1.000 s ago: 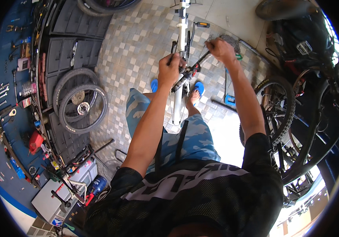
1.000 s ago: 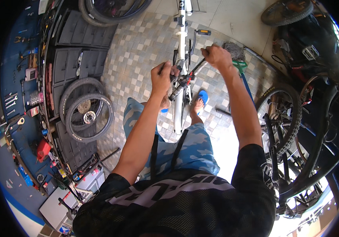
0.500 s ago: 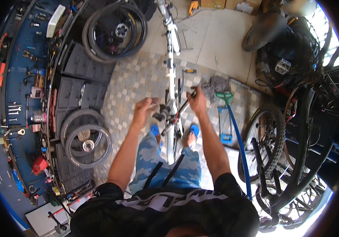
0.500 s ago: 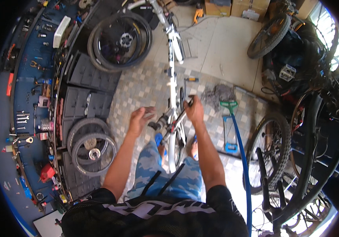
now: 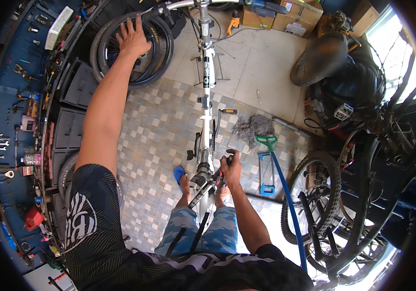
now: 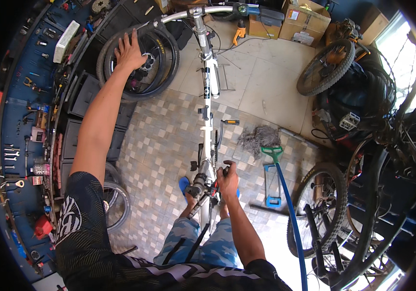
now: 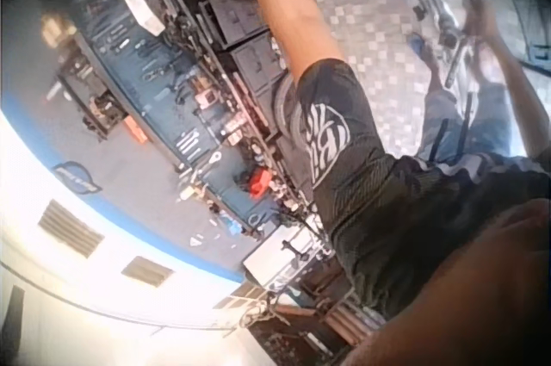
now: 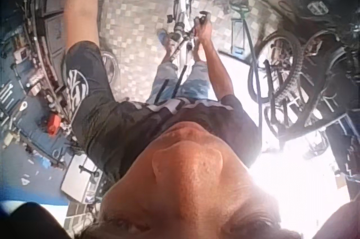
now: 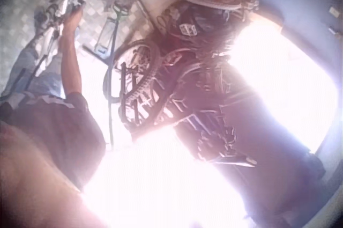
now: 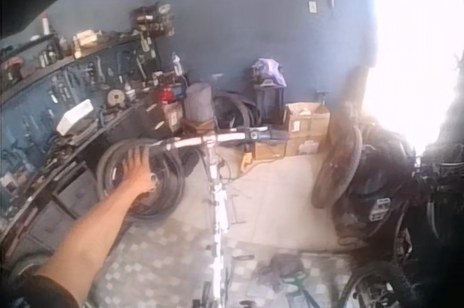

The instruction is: The person assembles a white bicycle in a workshop. They attach the handlebars, install a front basket, and mount a camera on the handlebar stem using a tool. The person adjusts components and secures parts throughout the process.

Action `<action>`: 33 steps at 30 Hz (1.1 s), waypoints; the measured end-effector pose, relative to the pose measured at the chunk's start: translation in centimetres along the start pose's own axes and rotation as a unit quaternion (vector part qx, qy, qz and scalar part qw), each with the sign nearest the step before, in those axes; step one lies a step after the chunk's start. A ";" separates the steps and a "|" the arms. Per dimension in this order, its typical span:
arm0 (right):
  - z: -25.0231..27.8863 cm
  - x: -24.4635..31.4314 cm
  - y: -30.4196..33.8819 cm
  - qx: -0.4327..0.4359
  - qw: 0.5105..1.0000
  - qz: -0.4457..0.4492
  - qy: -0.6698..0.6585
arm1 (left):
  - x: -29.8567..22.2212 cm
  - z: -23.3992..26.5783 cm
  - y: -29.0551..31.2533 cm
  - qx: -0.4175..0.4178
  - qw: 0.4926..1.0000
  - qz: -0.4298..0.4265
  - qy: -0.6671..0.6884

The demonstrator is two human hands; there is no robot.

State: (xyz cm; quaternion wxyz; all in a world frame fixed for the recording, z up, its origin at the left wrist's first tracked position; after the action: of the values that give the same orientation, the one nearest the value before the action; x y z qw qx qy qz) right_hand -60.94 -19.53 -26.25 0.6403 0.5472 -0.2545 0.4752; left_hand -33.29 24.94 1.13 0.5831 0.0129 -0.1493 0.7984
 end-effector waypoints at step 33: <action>-10.9 3.7 1.2 -0.090 0.993 -0.011 0.077 | -4.3 -3.6 26.5 0.144 0.865 -0.164 0.451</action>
State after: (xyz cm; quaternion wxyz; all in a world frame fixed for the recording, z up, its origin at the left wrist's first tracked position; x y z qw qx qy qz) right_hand -62.52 -8.12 -25.52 0.7100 0.4521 -0.2403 0.4835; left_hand -56.20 14.59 -9.03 0.7013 -0.2405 0.2513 0.6222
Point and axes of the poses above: each hand's wrist, its own y-axis away from the middle knuckle, its own z-axis out of the back of the hand, x = y × z, the point moved 7 cm from there along -y, towards the middle knuckle, and after that the axes turned 7 degrees about -z, right-handed, at the moved point
